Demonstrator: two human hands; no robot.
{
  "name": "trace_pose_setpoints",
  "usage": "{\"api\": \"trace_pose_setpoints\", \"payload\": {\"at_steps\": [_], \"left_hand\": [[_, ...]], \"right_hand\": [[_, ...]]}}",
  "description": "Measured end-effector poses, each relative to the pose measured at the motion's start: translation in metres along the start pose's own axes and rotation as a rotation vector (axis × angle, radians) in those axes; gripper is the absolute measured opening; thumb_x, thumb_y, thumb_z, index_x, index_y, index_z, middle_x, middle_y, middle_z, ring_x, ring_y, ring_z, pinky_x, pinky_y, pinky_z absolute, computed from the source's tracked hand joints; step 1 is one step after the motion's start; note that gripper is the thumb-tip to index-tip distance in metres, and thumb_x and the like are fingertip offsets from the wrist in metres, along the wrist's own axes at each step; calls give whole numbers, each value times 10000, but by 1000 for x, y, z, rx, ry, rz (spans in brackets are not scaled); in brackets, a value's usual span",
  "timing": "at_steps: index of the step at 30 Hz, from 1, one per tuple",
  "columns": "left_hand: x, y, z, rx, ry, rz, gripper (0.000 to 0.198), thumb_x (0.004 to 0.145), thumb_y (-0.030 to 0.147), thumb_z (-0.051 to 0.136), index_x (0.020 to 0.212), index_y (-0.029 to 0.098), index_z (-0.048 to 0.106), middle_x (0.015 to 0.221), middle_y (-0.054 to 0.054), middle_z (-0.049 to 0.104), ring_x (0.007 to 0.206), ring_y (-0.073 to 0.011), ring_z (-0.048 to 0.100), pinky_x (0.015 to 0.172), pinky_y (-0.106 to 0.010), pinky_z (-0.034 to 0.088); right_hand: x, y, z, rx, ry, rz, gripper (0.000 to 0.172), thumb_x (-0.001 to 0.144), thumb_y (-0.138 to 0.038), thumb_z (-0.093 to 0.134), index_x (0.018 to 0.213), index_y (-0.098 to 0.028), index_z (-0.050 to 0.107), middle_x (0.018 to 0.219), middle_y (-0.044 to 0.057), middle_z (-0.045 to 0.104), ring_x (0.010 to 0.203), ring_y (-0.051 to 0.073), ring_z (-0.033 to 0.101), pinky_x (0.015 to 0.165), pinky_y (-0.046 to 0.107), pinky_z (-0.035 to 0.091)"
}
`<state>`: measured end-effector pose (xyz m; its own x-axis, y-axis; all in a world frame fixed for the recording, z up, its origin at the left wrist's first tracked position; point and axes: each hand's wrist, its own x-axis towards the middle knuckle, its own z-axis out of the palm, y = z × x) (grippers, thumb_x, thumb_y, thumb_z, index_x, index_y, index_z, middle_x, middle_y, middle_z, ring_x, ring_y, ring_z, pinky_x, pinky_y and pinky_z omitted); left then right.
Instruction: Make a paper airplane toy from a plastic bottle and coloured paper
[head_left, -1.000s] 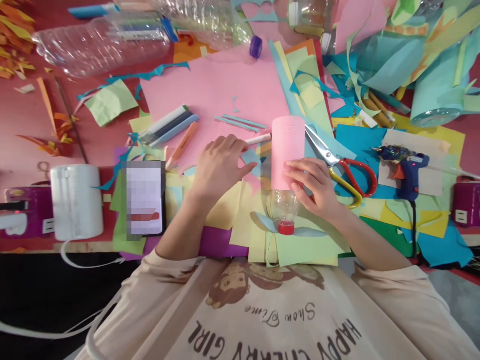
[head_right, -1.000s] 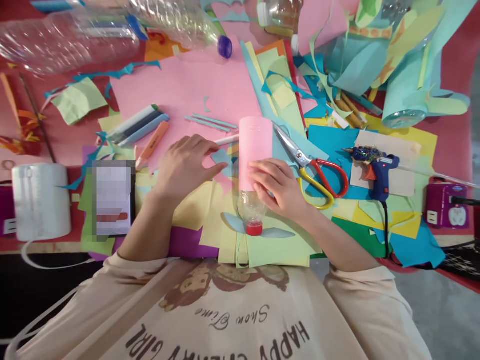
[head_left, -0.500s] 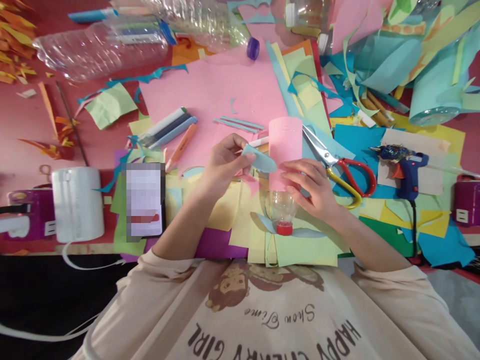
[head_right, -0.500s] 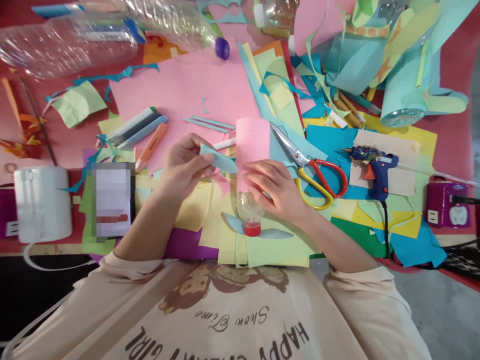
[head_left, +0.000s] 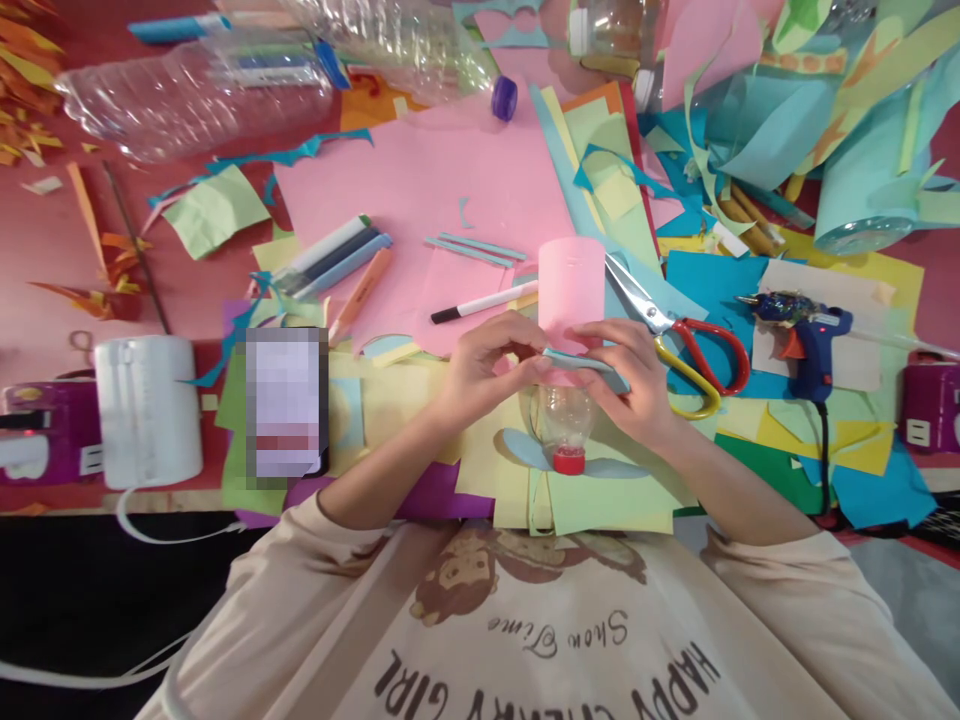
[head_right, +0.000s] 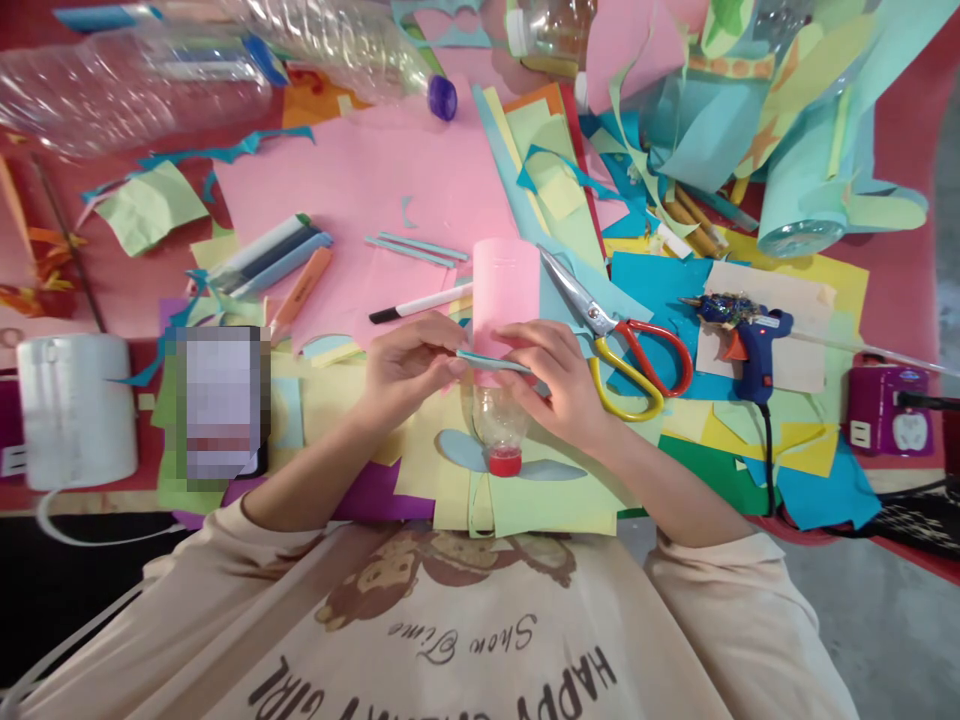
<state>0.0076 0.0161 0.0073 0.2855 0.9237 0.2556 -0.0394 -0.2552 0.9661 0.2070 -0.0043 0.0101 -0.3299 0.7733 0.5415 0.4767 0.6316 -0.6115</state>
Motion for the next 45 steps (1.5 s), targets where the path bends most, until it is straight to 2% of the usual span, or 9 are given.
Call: {"api": "trace_pose_setpoints", "payload": {"at_steps": [9, 11, 14, 16, 19, 24, 33, 40, 45], "left_hand": [[-2, -2, 3, 103, 43, 125, 105, 806, 289, 736, 778, 201, 686, 719, -12, 695, 671, -107, 632, 634, -250, 533], [-3, -2, 3, 107, 50, 122, 101, 801, 275, 739, 787, 193, 681, 733, -14, 696, 659, -100, 628, 617, -236, 531], [-3, -3, 4, 101, 50, 144, 63, 809, 228, 724, 798, 194, 673, 738, -9, 689, 661, -92, 624, 608, -219, 525], [-3, -3, 4, 92, 39, 173, 53, 805, 200, 723, 805, 200, 670, 745, -6, 693, 673, -92, 630, 614, -216, 526], [-3, -4, 4, 80, 17, 208, 45, 816, 219, 716, 811, 202, 675, 786, -20, 724, 714, -108, 666, 638, -232, 547], [-7, -1, 5, 46, -44, 179, 27, 845, 216, 687, 862, 195, 686, 959, -69, 768, 922, -164, 728, 781, -282, 600], [-8, -5, 6, 48, 13, 203, 77, 793, 155, 729, 836, 179, 669, 764, -21, 739, 707, -108, 705, 654, -196, 577], [-8, 0, 5, 61, -83, 229, 68, 818, 140, 704, 831, 175, 647, 957, -71, 761, 922, -147, 725, 794, -246, 590], [-7, 3, 5, 140, -106, 281, 67, 824, 139, 691, 835, 180, 639, 927, -70, 763, 866, -142, 726, 741, -239, 584]], "right_hand": [[0, -3, -3, 56, 4, 26, 167, 904, -210, 557, 1059, -270, 571, 1106, 57, 681, 1049, 242, 634, 874, 458, 525], [-2, -3, -3, 67, 94, 26, 184, 895, -232, 569, 1075, -269, 558, 1079, 61, 658, 1020, 241, 628, 837, 442, 533], [-5, -3, -2, -6, 279, 15, 170, 856, -223, 629, 999, -279, 555, 898, 26, 599, 837, 205, 612, 700, 379, 521], [-4, -4, -2, -63, 307, -17, 167, 839, -197, 656, 953, -277, 565, 805, 5, 561, 746, 182, 587, 641, 347, 493], [-2, -5, -3, -102, 250, -55, 149, 853, -180, 649, 961, -268, 599, 790, 9, 577, 733, 173, 587, 638, 335, 486], [0, -5, -3, -86, 197, -85, 115, 890, -212, 613, 985, -276, 630, 827, 15, 650, 749, 178, 620, 677, 356, 504], [-2, -3, 0, 7, 137, -110, 145, 859, -157, 628, 971, -244, 658, 905, 35, 712, 837, 200, 632, 730, 372, 509], [-2, -4, 0, 41, 91, -117, 174, 847, -139, 611, 976, -241, 668, 883, 26, 692, 828, 182, 610, 740, 356, 493], [-1, -6, 1, 64, 56, -119, 165, 834, -147, 627, 966, -237, 668, 834, 20, 659, 799, 174, 593, 711, 348, 490]]}}
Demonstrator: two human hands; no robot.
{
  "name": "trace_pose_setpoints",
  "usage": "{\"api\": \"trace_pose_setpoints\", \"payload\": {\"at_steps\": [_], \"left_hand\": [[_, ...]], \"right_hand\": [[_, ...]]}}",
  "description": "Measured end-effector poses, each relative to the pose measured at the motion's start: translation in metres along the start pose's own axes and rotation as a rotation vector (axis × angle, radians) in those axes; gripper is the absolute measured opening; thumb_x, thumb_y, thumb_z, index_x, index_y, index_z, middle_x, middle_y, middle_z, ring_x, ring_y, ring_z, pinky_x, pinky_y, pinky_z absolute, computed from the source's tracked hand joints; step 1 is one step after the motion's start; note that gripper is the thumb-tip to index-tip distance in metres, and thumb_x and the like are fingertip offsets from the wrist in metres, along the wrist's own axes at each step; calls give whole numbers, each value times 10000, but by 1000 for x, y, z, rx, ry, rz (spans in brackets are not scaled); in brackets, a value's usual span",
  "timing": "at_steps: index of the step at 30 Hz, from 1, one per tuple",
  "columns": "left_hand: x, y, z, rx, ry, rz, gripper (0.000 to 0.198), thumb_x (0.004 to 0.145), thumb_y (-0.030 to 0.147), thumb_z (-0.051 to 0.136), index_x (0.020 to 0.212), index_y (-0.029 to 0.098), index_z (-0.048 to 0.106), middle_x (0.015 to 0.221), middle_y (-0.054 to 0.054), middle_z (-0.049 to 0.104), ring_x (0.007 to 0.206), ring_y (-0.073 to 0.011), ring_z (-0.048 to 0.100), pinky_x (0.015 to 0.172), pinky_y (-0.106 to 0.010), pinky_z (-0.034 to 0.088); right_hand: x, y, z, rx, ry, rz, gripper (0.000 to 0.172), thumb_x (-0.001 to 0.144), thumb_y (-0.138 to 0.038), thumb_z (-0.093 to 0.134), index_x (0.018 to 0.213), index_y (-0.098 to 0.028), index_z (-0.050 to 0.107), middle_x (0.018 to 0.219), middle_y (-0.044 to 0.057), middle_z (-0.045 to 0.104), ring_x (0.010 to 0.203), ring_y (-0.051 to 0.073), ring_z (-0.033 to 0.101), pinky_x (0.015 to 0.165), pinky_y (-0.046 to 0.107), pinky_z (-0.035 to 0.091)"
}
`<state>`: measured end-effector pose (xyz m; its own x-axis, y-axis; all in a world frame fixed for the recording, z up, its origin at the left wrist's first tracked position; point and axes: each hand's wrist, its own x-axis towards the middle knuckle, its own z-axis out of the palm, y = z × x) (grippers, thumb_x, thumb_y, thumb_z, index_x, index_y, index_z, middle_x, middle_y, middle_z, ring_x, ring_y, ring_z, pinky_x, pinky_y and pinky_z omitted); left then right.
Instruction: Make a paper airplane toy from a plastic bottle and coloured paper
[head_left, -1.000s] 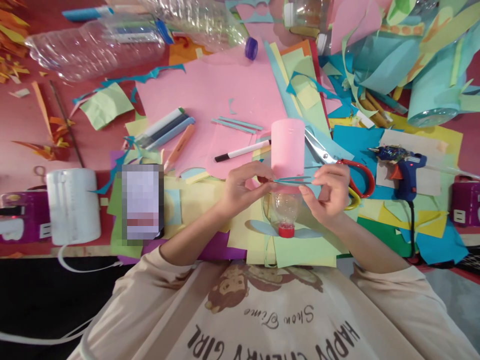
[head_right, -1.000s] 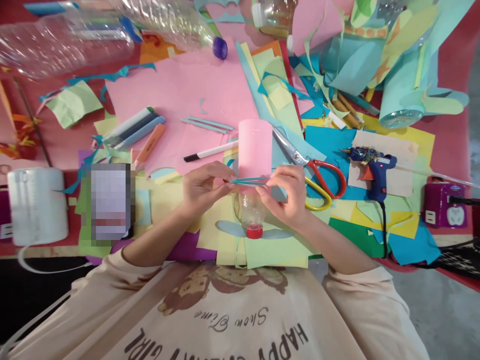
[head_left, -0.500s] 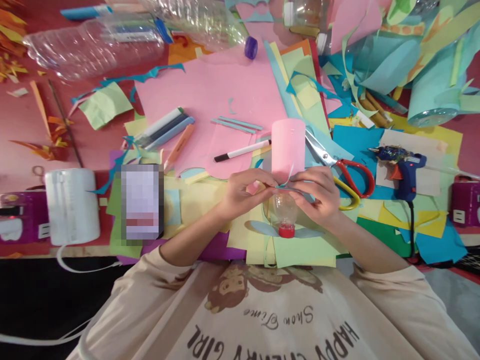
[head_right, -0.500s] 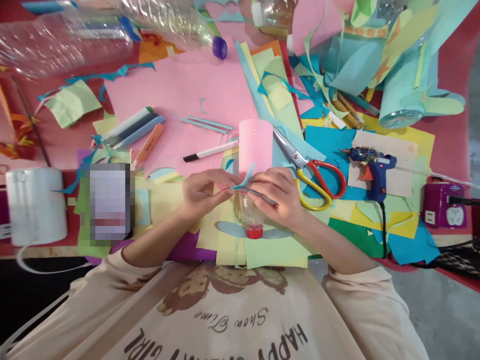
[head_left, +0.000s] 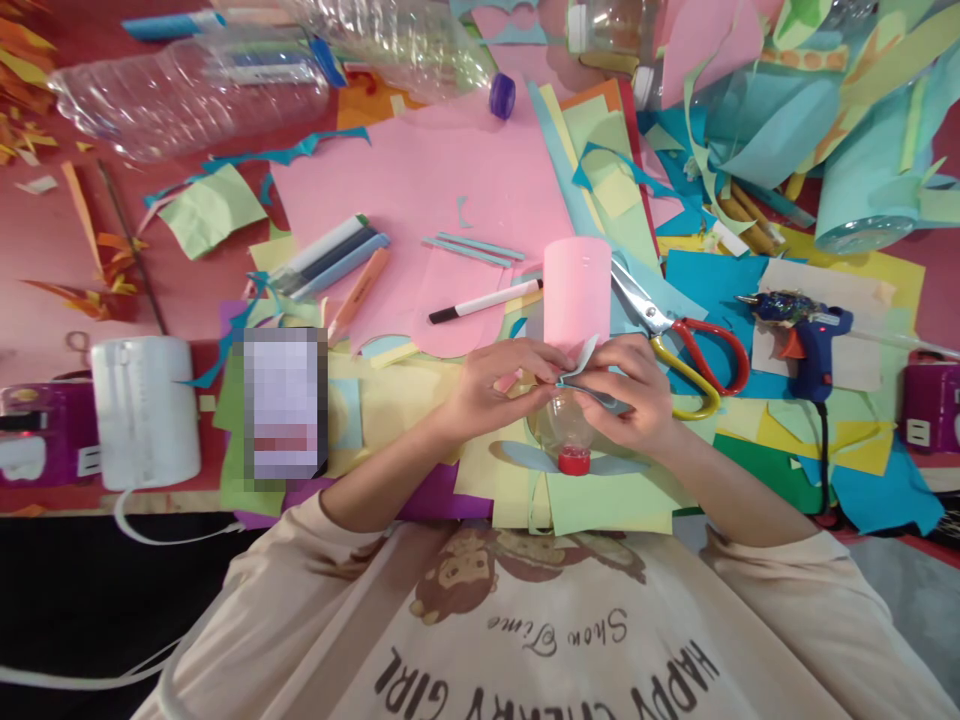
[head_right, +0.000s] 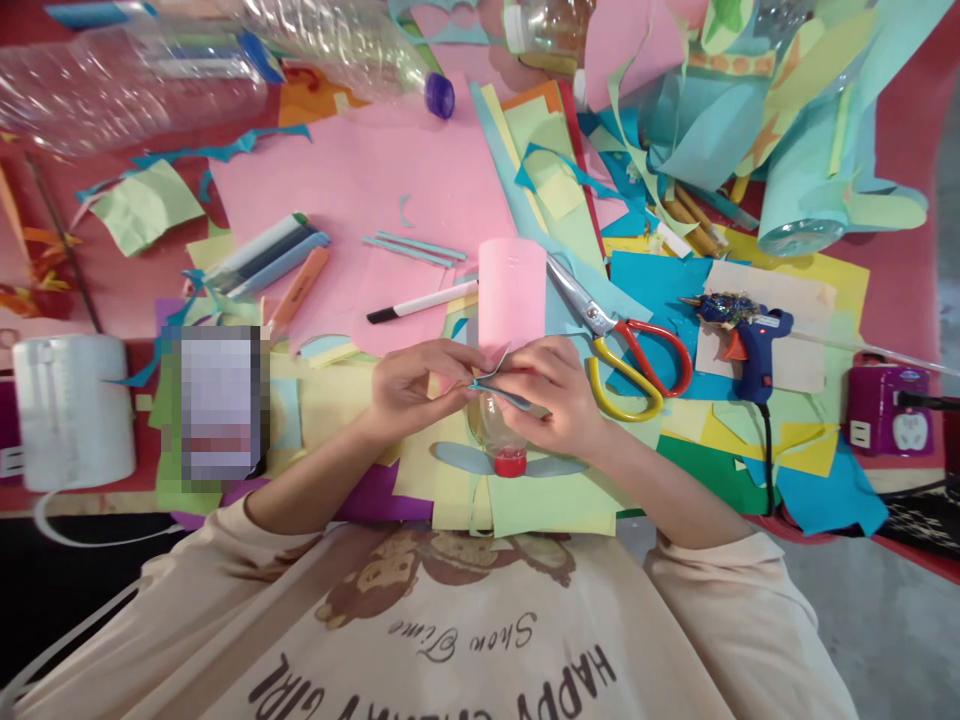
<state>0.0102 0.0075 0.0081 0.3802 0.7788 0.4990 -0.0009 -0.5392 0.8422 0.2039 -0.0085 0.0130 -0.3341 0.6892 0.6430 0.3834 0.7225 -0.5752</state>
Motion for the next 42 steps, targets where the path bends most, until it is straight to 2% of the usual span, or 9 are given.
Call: {"api": "trace_pose_setpoints", "payload": {"at_steps": [6, 10, 14, 24, 28, 33, 36, 38, 42], "left_hand": [[-1, -3, 2, 22, 74, 65, 111, 806, 110, 693, 859, 180, 625, 792, -32, 730, 765, -125, 711, 689, -223, 580], [-4, -5, 4, 20, 144, -2, 160, 791, 136, 722, 923, 181, 643, 784, -12, 707, 670, -94, 672, 624, -199, 567], [-4, -6, 4, -48, 152, -100, 92, 798, 193, 735, 856, 184, 664, 757, -6, 700, 667, -91, 663, 620, -202, 563], [2, -2, 5, -57, 121, -258, 189, 770, 318, 771, 742, 171, 655, 675, 17, 671, 593, -73, 607, 568, -185, 510], [2, 1, 7, -43, 97, -284, 225, 782, 340, 757, 715, 165, 633, 654, 17, 649, 580, -71, 589, 560, -181, 503], [0, 1, 7, -29, 79, -204, 226, 821, 350, 717, 735, 169, 614, 661, 11, 639, 591, -74, 589, 569, -184, 496], [-1, -3, 5, 41, 115, -134, 188, 895, 370, 618, 863, 185, 637, 775, -26, 665, 717, -111, 625, 645, -232, 531], [-1, -8, 3, 160, 140, -121, 168, 923, 337, 571, 992, 205, 648, 983, -67, 680, 800, -123, 630, 681, -257, 547], [-2, -14, 0, 363, 47, -82, 230, 919, 247, 557, 1136, 255, 633, 1333, -92, 564, 785, -93, 624, 686, -264, 559]], "right_hand": [[0, 1, 0, -32, 17, -1, 165, 849, -143, 613, 973, -253, 619, 814, -2, 670, 772, 170, 620, 696, 345, 503], [0, 1, -1, -54, 58, 76, 245, 841, -191, 651, 1069, -254, 590, 923, 30, 682, 868, 197, 645, 749, 368, 522], [-2, 1, -2, 2, 44, 180, 407, 830, -261, 681, 1213, -246, 544, 1040, 68, 688, 1000, 237, 635, 836, 412, 526], [5, -1, -5, 110, 6, 272, 96, 858, -162, 607, 889, -252, 600, 761, -27, 682, 649, 137, 573, 615, 314, 465], [7, -3, -6, 208, -37, 323, 73, 846, -182, 634, 883, -239, 606, 780, -19, 680, 702, 137, 594, 644, 302, 487], [6, -6, -4, 249, -62, 376, 154, 844, -182, 633, 987, -240, 630, 892, 6, 718, 785, 142, 641, 675, 295, 538], [6, -7, -4, 313, -63, 452, 145, 847, -189, 646, 983, -239, 646, 910, 2, 723, 826, 136, 675, 716, 283, 561], [6, -6, -5, 361, -61, 481, 143, 844, -186, 655, 977, -237, 655, 914, -2, 725, 842, 129, 682, 749, 275, 565], [7, -4, -6, 430, -74, 506, 132, 835, -188, 664, 962, -226, 665, 904, -1, 720, 832, 125, 681, 747, 264, 566]]}}
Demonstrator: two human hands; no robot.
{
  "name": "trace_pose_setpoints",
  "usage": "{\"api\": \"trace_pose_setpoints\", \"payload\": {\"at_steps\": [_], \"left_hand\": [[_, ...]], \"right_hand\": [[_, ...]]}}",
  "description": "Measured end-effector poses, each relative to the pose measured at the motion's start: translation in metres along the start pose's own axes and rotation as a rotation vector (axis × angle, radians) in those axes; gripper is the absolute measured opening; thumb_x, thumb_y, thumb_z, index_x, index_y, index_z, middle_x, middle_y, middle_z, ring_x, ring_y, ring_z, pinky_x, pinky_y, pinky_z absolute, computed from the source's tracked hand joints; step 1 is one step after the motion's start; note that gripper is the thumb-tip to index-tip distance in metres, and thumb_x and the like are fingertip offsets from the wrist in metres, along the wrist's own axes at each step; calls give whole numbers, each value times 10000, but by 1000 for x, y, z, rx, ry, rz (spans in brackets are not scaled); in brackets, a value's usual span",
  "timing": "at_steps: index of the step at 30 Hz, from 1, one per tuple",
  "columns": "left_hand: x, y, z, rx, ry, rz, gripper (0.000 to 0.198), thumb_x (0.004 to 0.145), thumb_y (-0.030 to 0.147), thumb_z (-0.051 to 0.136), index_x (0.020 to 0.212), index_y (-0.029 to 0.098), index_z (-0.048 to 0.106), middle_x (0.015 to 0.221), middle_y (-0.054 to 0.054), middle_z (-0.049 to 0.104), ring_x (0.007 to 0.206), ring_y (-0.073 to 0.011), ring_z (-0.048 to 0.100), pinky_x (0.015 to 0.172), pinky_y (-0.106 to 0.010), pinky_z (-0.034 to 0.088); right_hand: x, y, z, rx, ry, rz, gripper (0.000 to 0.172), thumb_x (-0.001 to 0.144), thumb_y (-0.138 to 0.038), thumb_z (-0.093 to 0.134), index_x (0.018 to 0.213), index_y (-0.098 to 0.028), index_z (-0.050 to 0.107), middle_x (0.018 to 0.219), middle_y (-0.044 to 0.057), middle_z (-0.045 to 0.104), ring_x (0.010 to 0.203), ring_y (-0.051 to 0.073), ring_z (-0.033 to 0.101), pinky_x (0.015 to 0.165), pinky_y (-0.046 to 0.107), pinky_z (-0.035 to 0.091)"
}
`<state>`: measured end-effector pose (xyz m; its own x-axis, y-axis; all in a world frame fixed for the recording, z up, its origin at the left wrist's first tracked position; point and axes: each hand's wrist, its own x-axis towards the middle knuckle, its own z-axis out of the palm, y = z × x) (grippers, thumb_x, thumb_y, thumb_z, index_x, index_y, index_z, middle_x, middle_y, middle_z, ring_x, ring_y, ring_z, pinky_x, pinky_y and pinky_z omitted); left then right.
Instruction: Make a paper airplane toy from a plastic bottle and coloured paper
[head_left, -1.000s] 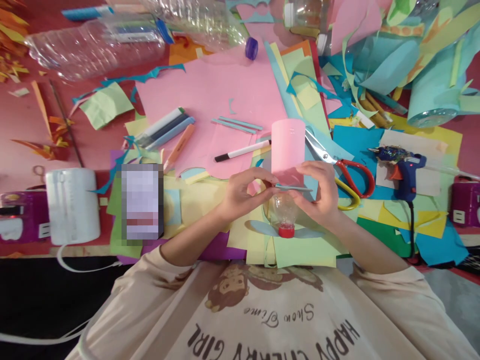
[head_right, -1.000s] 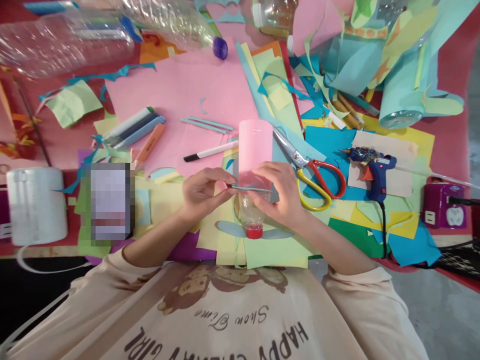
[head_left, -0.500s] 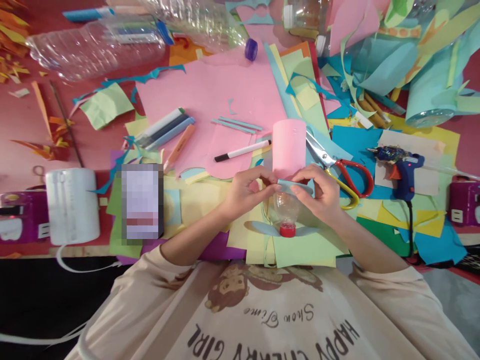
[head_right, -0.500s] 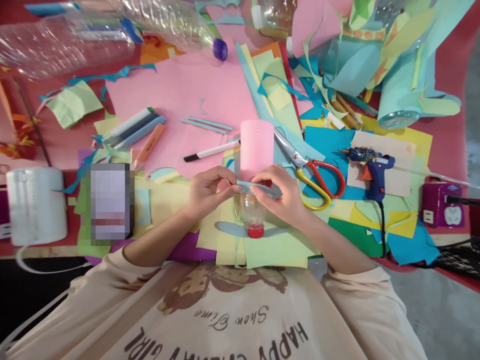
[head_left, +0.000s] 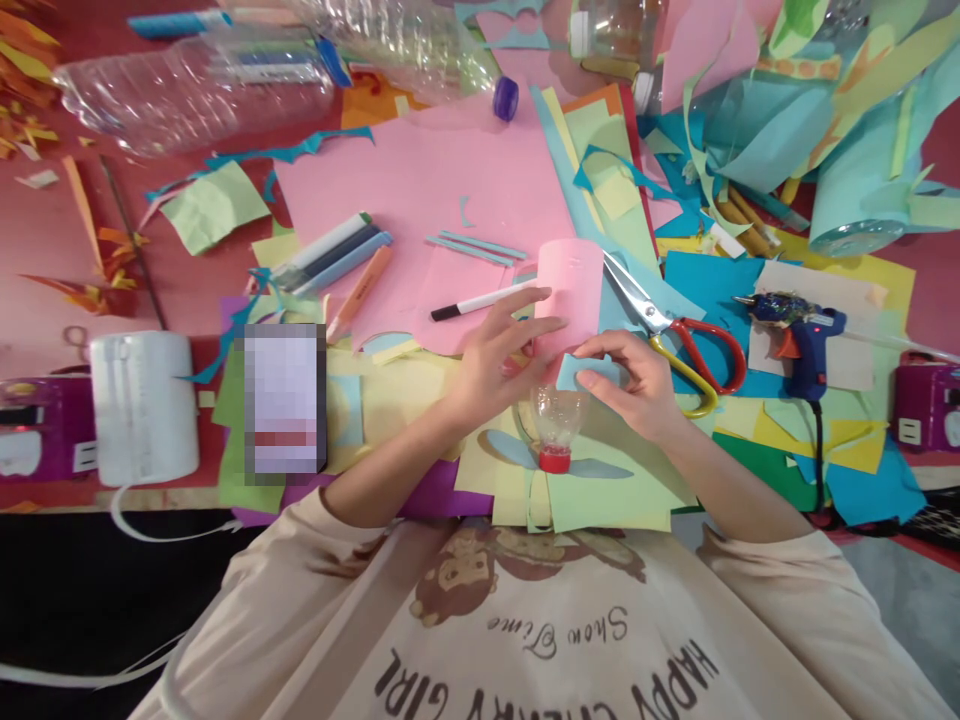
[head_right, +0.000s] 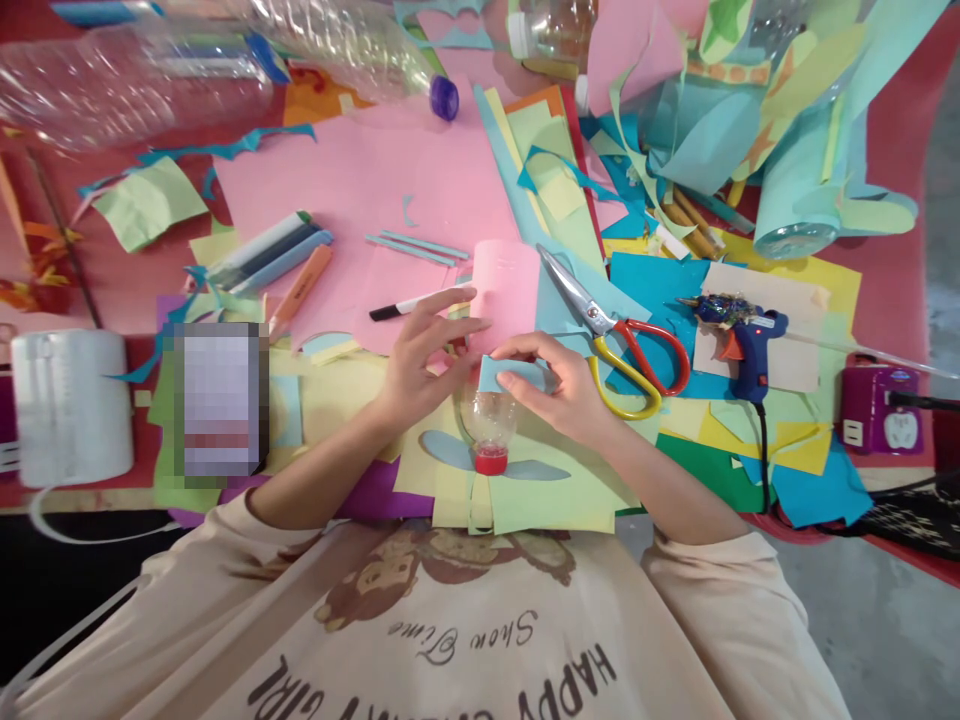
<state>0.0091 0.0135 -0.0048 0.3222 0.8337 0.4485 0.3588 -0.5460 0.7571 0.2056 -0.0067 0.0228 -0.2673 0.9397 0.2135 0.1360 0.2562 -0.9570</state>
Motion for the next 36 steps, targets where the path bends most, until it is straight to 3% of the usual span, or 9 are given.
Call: {"api": "trace_pose_setpoints", "payload": {"at_steps": [5, 9, 13, 17, 20, 24, 29, 34, 36], "left_hand": [[-1, 3, -1, 76, -28, 122, 377, 877, 98, 501, 1213, 245, 590, 1396, -109, 535, 1138, -202, 612, 746, -268, 565], [-3, 4, -1, 128, -67, 141, 387, 877, 105, 469, 1229, 218, 584, 1336, -117, 602, 1054, -189, 662, 730, -259, 573], [-3, 3, -2, 197, -121, 156, 377, 915, 247, 500, 1288, 220, 549, 1354, -125, 601, 1000, -185, 687, 684, -238, 574], [-4, 0, -2, 243, -121, 170, 373, 911, 308, 527, 1271, 215, 552, 1333, -129, 615, 953, -184, 695, 619, -221, 550], [-5, -2, -1, 209, -132, 139, 365, 918, 315, 517, 1271, 226, 551, 1338, -125, 609, 991, -188, 682, 621, -218, 543], [-5, -5, 0, 145, -120, 122, 348, 925, 341, 514, 1251, 229, 566, 1333, -122, 610, 1068, -209, 660, 656, -233, 557], [-5, -5, 0, 142, -109, 130, 336, 916, 345, 537, 1226, 225, 583, 1326, -122, 616, 1160, -242, 629, 821, -313, 583], [-4, -4, -2, 163, -130, 126, 353, 921, 349, 523, 1252, 242, 580, 1353, -105, 605, 1178, -238, 620, 849, -324, 584], [-4, -4, -2, 155, -133, 121, 361, 921, 354, 525, 1262, 248, 575, 1355, -101, 603, 1173, -235, 621, 846, -323, 586]], "right_hand": [[4, -1, -5, 72, -39, 45, 105, 826, -228, 673, 929, -213, 666, 874, 4, 710, 804, 125, 673, 682, 248, 555], [6, 2, -10, 89, -82, 105, 119, 833, -280, 678, 932, -214, 664, 885, 4, 692, 801, 126, 656, 675, 248, 542], [20, 4, -22, 82, -27, 101, 159, 843, -284, 679, 993, -248, 643, 841, -27, 657, 734, 109, 622, 598, 220, 511], [54, -6, -39, -157, -50, 53, 9, 853, -222, 640, 849, -227, 646, 787, -22, 652, 701, 116, 609, 599, 238, 510], [86, -19, -46, -304, -164, 19, 82, 829, -145, 618, 801, -208, 661, 794, -15, 681, 778, 143, 640, 686, 277, 526], [118, -39, -42, -515, -254, 4, 146, 809, -133, 595, 686, -198, 639, 701, -27, 648, 714, 142, 604, 641, 283, 448], [133, -57, -24, -733, -341, 67, 252, 752, -39, 549, 554, -194, 562, 594, -16, 549, 602, 117, 464, 597, 310, 339], [136, -46, -20, -782, -428, -21, 312, 775, -48, 530, 510, -198, 463, 507, -32, 434, 516, 91, 369, 598, 297, 378], [137, -38, -22, -711, -424, -96, 323, 823, -106, 542, 524, -197, 462, 501, -36, 411, 519, 89, 407, 626, 291, 422]]}}
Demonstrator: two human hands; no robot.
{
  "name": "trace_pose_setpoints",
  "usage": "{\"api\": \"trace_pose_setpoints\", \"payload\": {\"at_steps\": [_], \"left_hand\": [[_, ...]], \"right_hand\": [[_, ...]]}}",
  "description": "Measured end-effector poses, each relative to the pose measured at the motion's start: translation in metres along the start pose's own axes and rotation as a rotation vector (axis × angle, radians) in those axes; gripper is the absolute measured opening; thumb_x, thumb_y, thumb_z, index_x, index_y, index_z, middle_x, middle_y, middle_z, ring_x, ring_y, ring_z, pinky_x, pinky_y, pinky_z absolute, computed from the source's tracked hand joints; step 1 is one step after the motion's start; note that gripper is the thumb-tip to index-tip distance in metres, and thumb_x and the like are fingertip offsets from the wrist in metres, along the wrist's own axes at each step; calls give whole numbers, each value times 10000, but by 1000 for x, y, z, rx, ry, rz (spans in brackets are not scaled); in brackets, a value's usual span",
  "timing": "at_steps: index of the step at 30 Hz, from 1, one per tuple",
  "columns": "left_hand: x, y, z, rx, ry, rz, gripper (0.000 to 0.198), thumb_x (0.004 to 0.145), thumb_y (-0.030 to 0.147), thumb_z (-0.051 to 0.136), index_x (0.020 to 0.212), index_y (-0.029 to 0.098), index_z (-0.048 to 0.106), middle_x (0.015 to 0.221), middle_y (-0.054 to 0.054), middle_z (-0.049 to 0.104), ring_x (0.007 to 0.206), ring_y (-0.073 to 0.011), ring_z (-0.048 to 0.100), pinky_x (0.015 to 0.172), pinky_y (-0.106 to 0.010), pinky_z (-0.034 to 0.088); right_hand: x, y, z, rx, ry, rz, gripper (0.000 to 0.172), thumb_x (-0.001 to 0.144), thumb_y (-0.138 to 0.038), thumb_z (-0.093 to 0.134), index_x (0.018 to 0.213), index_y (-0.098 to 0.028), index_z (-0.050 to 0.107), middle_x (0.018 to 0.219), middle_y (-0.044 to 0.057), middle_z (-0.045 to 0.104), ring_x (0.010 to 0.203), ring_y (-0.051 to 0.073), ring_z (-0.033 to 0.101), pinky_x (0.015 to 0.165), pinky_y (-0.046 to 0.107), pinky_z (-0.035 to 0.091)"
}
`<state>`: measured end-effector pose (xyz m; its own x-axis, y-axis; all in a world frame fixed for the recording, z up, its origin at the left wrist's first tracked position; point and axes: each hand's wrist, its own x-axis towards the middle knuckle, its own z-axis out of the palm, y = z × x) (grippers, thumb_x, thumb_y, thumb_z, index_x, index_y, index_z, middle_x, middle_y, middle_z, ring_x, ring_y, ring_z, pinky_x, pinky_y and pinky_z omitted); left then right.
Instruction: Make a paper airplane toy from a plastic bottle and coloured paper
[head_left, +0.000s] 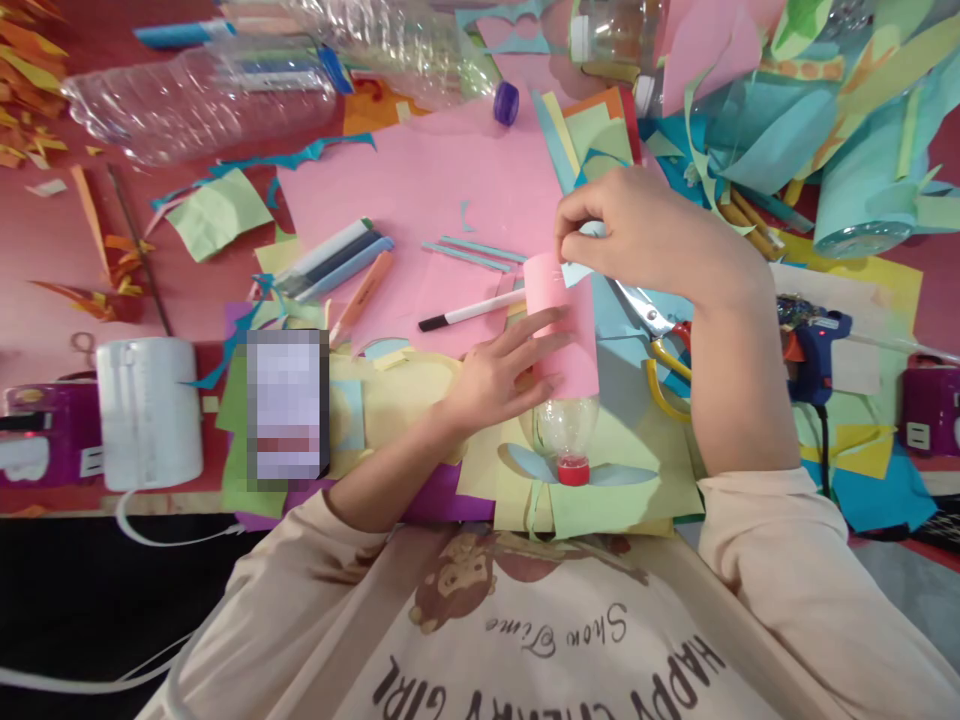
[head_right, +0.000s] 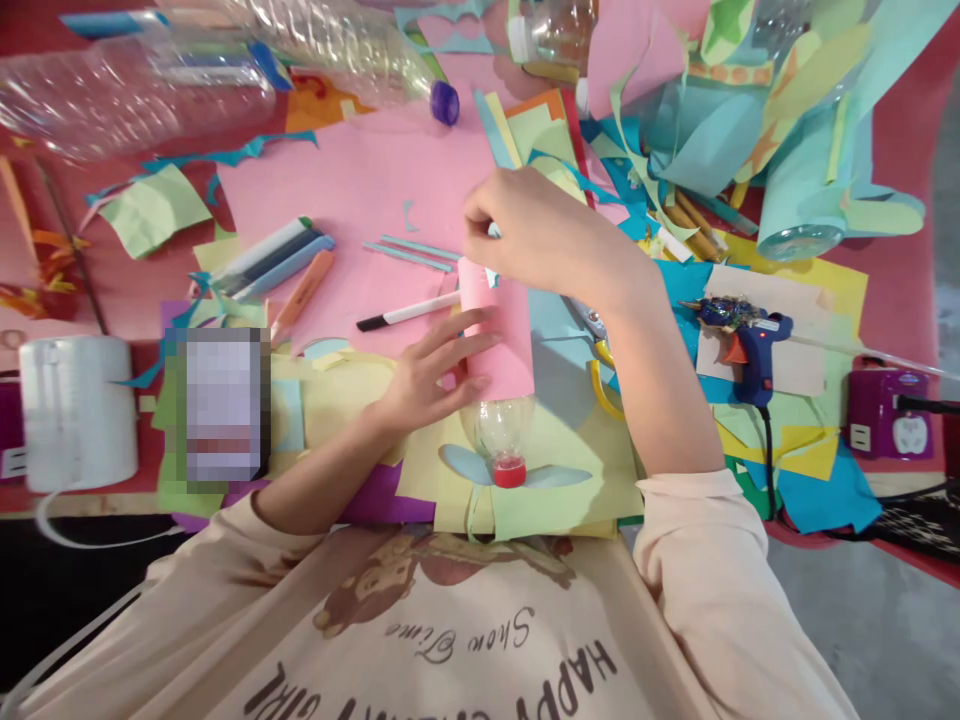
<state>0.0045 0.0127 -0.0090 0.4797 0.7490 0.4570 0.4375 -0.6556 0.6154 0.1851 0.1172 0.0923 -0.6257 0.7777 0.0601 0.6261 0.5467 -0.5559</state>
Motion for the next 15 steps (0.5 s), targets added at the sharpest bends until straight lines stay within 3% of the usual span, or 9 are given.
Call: {"api": "trace_pose_setpoints", "payload": {"at_steps": [4, 8, 15], "left_hand": [[0, 0, 0, -19, 8, 8, 358, 917, 343, 533, 1260, 249, 570, 1348, -103, 604, 1169, -233, 621, 841, -318, 585], [0, 0, 1, -1, 14, 11, 350, 925, 360, 518, 1249, 242, 577, 1335, -107, 611, 1158, -232, 627, 817, -306, 585], [0, 1, 0, -20, 19, 14, 364, 916, 339, 537, 1267, 246, 569, 1342, -111, 602, 1163, -235, 619, 803, -296, 579]], "right_hand": [[-1, 11, 5, 93, 48, -50, 382, 875, -221, 576, 519, -194, 438, 491, -33, 373, 577, 113, 514, 731, 335, 485], [-1, 9, 5, 110, 60, -27, 399, 852, -236, 605, 504, -194, 414, 475, -34, 347, 576, 122, 521, 734, 350, 494], [1, 0, 0, -40, -13, 52, 322, 787, -81, 554, 513, -200, 434, 497, -28, 403, 524, 106, 446, 669, 333, 460]]}}
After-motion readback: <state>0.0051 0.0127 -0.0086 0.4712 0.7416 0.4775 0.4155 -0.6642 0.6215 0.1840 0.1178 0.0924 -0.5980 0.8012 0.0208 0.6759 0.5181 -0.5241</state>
